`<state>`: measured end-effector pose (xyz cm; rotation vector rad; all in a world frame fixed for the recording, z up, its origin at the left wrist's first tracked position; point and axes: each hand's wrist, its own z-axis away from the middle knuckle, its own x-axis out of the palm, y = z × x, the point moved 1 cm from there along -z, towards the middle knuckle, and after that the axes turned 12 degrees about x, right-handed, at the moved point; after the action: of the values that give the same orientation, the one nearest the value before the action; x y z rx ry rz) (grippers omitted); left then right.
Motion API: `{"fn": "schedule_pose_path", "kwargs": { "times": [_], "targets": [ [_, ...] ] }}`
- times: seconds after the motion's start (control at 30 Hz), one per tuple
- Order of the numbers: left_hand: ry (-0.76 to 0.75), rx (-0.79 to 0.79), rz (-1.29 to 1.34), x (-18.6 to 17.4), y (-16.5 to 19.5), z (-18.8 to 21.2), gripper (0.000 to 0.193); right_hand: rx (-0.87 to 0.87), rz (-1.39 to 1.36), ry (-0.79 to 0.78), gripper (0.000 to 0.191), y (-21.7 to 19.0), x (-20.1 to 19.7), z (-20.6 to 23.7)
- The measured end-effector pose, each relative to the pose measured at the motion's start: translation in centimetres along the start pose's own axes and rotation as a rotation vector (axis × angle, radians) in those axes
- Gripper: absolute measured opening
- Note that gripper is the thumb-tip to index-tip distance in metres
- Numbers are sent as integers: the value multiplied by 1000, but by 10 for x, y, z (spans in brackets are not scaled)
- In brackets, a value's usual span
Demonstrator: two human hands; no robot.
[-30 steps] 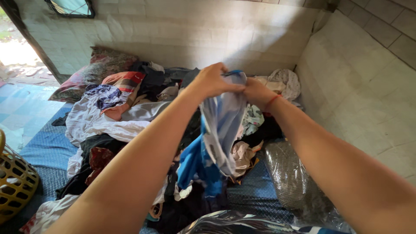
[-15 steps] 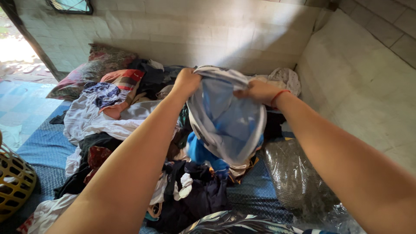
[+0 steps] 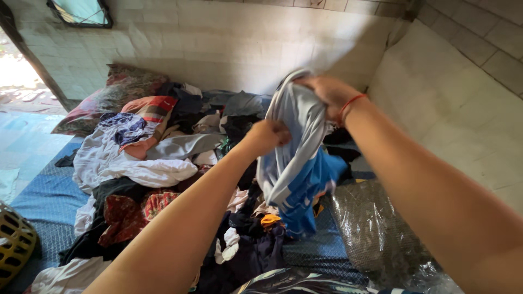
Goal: The person sits on a bed covered with a large pile of scattered clothes and picks up garments one at a time, gathering each into a yellow plastic laundry basket beside the bed. They continue working through the pile, placing shirts and other clothing items into the basket.
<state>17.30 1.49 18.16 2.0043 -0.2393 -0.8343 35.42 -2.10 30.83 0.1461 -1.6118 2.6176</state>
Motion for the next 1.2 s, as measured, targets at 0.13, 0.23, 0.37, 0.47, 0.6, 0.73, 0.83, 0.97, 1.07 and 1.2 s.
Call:
{"fn": "schedule_pose_path", "kwargs": {
  "times": [0.13,0.23,0.37,0.47,0.6,0.73,0.83,0.97,1.07,1.2],
  "targets": [
    [61,204,-154,-4,15,-5,47,-54,-110,-154,27,-15,-11,8],
    [77,177,-250,8,32,-13,34,-66,-113,-171,25,-14,-19,0],
    [90,-25,-193,1,31,-14,34,-60,-144,-25,31,-6,-44,-10],
    [228,9,-179,-16,16,-18,40,-66,366,404,58,5,-71,-3],
    [326,74,-199,-25,2,-44,49,-37,602,444,89,31,-59,1],
    [358,-137,345,-18,-3,-67,41,-46,534,72,77,65,-20,6],
    [408,-219,686,-21,-1,-78,38,-36,670,46,69,95,-5,7],
    [435,-275,704,-56,-3,-88,41,-60,597,61,57,105,-13,-14],
    [492,-207,654,-84,-12,-77,25,-64,388,203,46,90,-31,-33],
    [457,-278,450,-81,-16,-68,31,-166,48,202,36,63,-34,-47]
  ]
}}
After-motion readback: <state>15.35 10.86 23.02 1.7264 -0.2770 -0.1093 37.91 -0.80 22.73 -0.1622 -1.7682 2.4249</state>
